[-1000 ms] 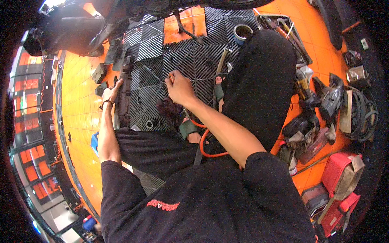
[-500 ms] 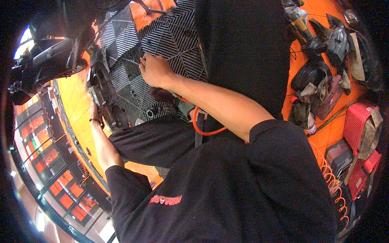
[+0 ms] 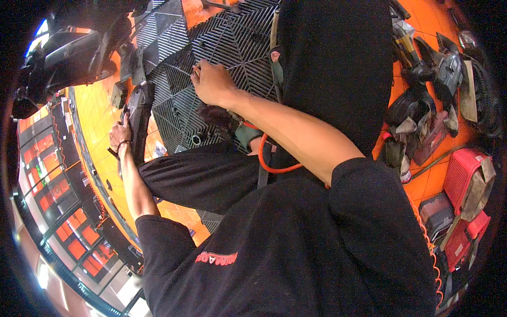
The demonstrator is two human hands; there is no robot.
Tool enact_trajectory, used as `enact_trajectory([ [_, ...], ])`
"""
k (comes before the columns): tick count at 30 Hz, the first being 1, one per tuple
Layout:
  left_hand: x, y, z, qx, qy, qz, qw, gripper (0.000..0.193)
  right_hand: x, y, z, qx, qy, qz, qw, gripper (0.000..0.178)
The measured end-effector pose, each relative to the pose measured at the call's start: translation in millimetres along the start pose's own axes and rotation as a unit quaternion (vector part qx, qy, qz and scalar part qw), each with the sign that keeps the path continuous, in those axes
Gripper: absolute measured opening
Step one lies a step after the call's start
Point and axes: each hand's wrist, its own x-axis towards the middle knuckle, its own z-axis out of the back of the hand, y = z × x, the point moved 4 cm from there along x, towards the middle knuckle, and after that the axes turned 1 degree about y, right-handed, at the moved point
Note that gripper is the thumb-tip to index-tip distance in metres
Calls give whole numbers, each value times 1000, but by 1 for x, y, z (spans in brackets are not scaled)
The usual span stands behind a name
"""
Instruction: The person removes the transmission belt and clutch components from a motorcycle, cleans the parts with a cloth, and then reinstalls the outer transmission cover.
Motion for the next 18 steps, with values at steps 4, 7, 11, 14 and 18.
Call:
enact_trajectory([
  [4,-6,17,12,-56,-49,41,996,76,2,1,-1,-19,-4,4,1000,30],
  [7,5,69,-28,-191,-38,137,971,75,4,-4,-11,-22,-31,41,998,31],
  [11,3,96,-57,-511,-131,82,845,65,3,0,-12,-6,4,23,1000,30],
  [14,12,71,-52,-692,-62,122,709,57,5,-3,-6,-11,24,-20,999,33],
  [18,18,79,-44,-619,-83,85,777,51,3,2,-5,-7,32,-19,999,33],
])
